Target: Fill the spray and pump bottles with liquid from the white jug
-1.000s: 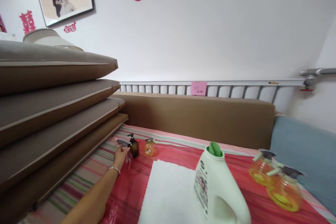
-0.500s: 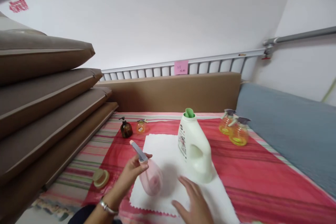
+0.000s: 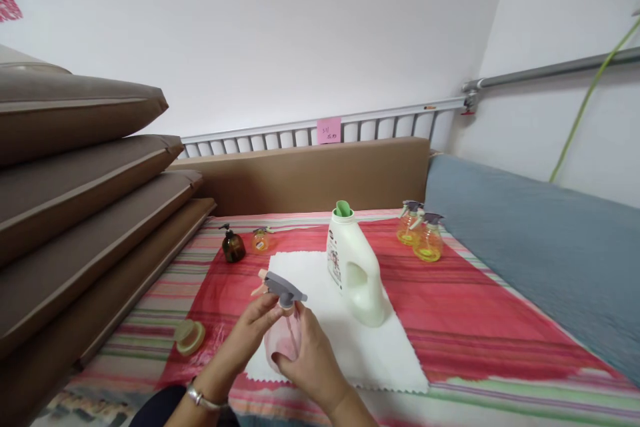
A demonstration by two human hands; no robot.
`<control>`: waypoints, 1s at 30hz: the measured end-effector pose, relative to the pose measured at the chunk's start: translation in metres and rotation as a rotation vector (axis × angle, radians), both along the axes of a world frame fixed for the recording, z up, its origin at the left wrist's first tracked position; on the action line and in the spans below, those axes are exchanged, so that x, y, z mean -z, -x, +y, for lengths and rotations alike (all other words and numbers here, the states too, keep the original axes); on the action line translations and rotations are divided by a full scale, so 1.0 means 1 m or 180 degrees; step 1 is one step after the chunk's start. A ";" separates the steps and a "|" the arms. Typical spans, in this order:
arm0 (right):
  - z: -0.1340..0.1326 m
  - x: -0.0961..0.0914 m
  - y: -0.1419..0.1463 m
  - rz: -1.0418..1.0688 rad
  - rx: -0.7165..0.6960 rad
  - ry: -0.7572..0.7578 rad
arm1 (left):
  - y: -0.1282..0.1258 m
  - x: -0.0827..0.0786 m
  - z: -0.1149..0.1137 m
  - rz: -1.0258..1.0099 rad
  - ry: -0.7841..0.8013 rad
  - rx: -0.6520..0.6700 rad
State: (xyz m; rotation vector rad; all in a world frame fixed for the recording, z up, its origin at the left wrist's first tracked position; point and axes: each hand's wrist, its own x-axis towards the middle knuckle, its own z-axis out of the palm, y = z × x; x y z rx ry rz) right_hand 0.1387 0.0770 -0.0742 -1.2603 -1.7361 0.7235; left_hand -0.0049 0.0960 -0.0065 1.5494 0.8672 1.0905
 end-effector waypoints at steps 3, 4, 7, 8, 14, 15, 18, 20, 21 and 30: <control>0.001 -0.005 0.001 -0.0147 0.0051 -0.0051 | -0.005 0.009 0.003 0.0081 -0.0207 -0.0353; 0.001 -0.006 0.000 -0.0176 0.0070 -0.0061 | -0.009 0.012 0.003 0.0110 -0.0277 -0.0467; 0.003 -0.006 -0.004 -0.0220 0.0086 -0.0082 | -0.023 0.019 0.001 0.0132 -0.0451 -0.0796; 0.003 -0.006 -0.006 -0.0233 0.0077 -0.0093 | -0.026 0.021 0.000 0.0117 -0.0483 -0.0904; 0.004 -0.015 -0.009 -0.0323 -0.0045 -0.0203 | -0.027 0.018 0.000 0.0048 -0.0401 -0.0809; 0.004 -0.018 -0.007 -0.0317 -0.0085 -0.0239 | -0.026 0.017 0.002 0.0091 -0.0404 -0.0768; 0.006 -0.026 0.001 -0.0255 -0.0255 -0.0389 | -0.028 0.016 0.005 0.0271 -0.0345 -0.1281; 0.009 -0.028 0.005 -0.0184 -0.0336 -0.0461 | -0.031 0.016 0.006 0.0358 -0.0259 -0.1839; 0.011 -0.028 0.007 -0.0138 -0.0341 -0.0464 | -0.033 0.016 0.005 0.0377 -0.0267 -0.1944; 0.014 -0.038 -0.009 0.0533 -0.0591 0.0172 | -0.008 0.029 0.000 0.0077 -0.0474 -0.0791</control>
